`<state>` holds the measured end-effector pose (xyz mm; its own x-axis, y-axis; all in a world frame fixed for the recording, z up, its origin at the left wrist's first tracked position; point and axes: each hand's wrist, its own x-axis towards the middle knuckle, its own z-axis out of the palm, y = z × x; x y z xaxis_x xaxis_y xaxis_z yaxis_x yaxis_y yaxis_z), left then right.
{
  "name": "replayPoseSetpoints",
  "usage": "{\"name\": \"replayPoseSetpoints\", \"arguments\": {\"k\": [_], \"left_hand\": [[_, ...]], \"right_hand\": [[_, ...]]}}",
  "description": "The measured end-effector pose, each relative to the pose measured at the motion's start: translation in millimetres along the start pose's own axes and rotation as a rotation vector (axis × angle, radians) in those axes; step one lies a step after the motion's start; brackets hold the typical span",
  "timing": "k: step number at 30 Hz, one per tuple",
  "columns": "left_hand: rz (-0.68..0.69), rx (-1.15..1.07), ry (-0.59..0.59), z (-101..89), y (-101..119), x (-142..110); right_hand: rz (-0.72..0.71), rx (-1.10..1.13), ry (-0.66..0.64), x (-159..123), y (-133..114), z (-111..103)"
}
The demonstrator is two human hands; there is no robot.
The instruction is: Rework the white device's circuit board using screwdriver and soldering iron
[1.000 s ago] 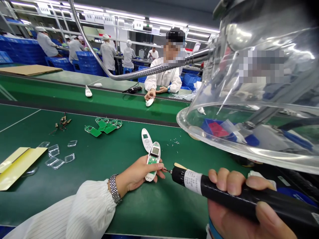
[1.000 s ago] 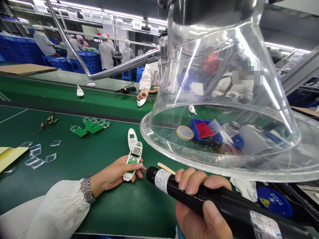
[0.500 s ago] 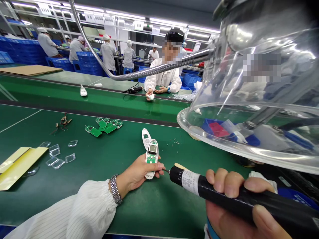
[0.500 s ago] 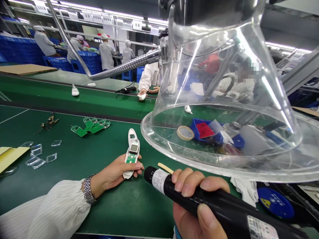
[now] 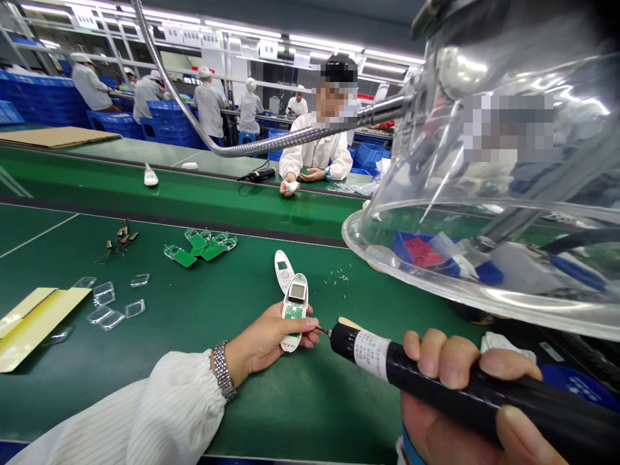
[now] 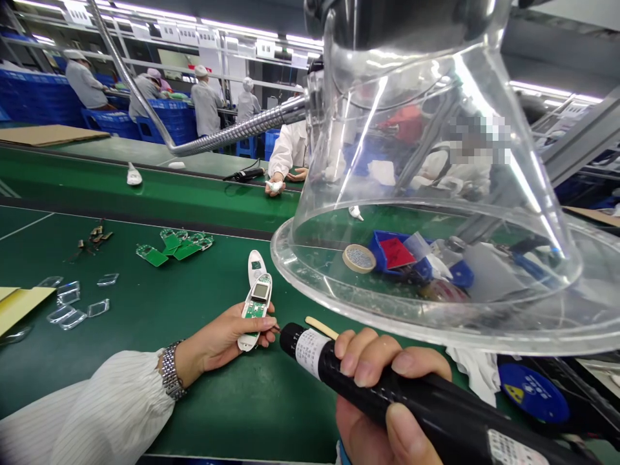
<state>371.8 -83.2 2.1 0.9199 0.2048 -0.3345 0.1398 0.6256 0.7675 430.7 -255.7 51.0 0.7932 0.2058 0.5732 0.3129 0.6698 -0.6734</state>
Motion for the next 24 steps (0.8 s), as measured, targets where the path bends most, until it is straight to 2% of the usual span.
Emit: {"name": "replayPoseSetpoints", "arguments": {"k": [18,24], "left_hand": [[0.036,0.154,-0.016,2.7,1.1,-1.3],[0.048,0.23,-0.078,2.9,-1.6,-1.7]], "right_hand": [[-0.004,-0.003,-0.023,-1.3,-1.8,3.8],[-0.137,-0.135,-0.025,-0.9,-6.8,-9.1]]}}
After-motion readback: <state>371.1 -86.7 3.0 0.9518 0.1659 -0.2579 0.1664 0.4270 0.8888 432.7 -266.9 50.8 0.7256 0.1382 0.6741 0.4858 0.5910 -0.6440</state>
